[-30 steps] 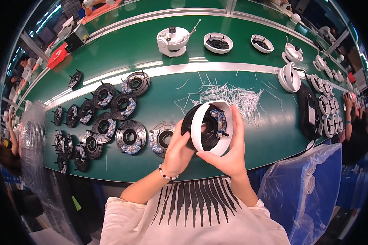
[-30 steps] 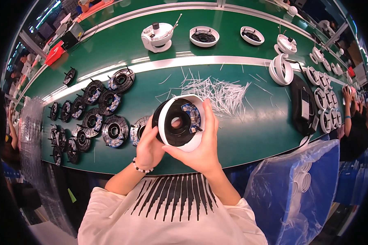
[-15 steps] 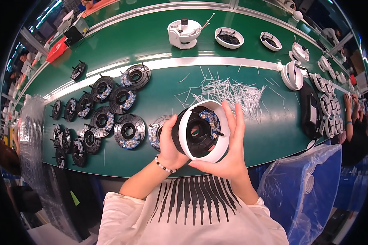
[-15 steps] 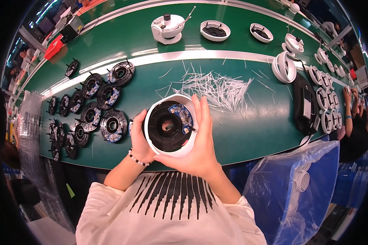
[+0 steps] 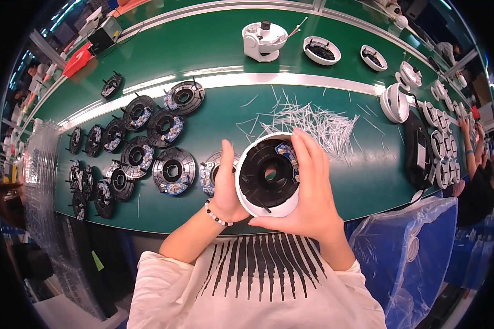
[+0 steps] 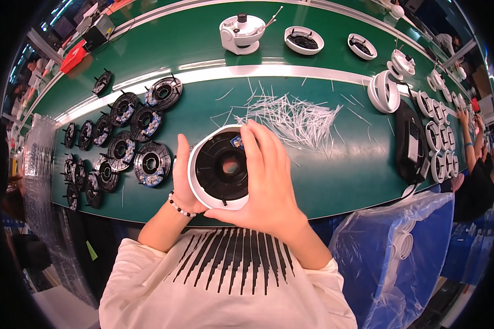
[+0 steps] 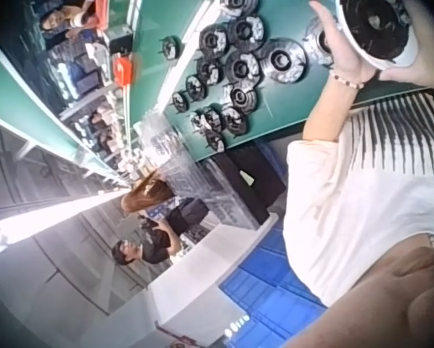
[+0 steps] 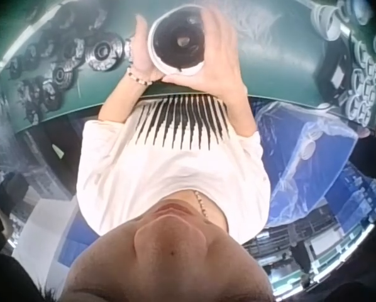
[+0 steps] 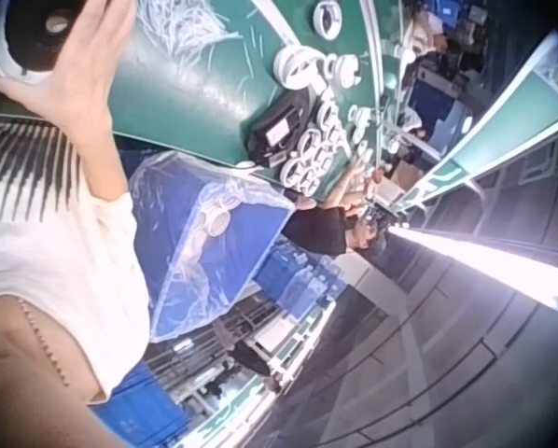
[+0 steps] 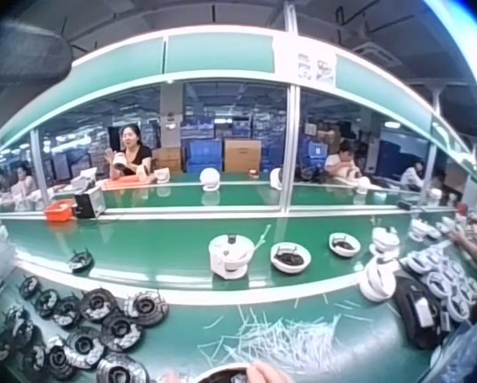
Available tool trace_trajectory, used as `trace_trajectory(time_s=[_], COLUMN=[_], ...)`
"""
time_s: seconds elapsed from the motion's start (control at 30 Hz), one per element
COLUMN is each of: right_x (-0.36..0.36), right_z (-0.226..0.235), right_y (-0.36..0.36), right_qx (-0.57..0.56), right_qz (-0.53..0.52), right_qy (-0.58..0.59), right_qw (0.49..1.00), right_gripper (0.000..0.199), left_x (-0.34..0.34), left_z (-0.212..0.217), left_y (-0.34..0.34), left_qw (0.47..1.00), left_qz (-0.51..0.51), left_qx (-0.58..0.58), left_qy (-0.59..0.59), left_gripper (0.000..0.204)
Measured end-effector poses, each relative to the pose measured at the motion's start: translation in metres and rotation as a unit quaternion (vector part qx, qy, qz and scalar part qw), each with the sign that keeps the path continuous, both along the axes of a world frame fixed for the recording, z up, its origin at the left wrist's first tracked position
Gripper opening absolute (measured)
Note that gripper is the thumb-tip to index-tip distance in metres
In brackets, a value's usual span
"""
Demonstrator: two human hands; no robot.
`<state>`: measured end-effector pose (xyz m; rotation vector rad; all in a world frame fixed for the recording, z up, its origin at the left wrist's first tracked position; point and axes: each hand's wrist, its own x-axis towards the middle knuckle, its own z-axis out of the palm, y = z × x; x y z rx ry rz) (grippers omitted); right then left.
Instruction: Assembling electronic circuit boards into plastic housing units on a production line.
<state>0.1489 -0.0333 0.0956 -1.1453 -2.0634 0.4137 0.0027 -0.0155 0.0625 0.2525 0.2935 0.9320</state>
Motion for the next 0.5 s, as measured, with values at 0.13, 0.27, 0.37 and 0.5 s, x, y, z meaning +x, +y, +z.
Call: trace_trajectory(time_s=[0.13,0.27,0.37,0.5], right_x=[0.005,0.002,0.006,0.009], right_z=[0.004,0.004,0.005,0.015], right_y=[0.008,0.007,0.006,0.011], right_qx=[-0.013,-0.01,-0.011,-0.018], right_qz=[0.043,0.028,0.034,0.098], right_qy=[-0.022,-0.022,-0.023,-0.044], right_qw=[0.999,0.999,0.999,0.994], right_gripper=[0.109,0.11,0.11,0.109], left_x=[-0.001,-0.003,-0.007,-0.013], left_z=[-0.008,-0.013,-0.015,-0.013], left_y=[0.001,0.0,0.004,0.004], left_qw=[1.0,1.0,0.995,0.996], left_qz=[-0.016,-0.007,-0.02,-0.08], left_qx=[0.003,0.011,0.092,0.043], left_qy=[-0.006,0.005,0.019,-0.016], left_gripper=[0.075,0.067,0.052,0.05])
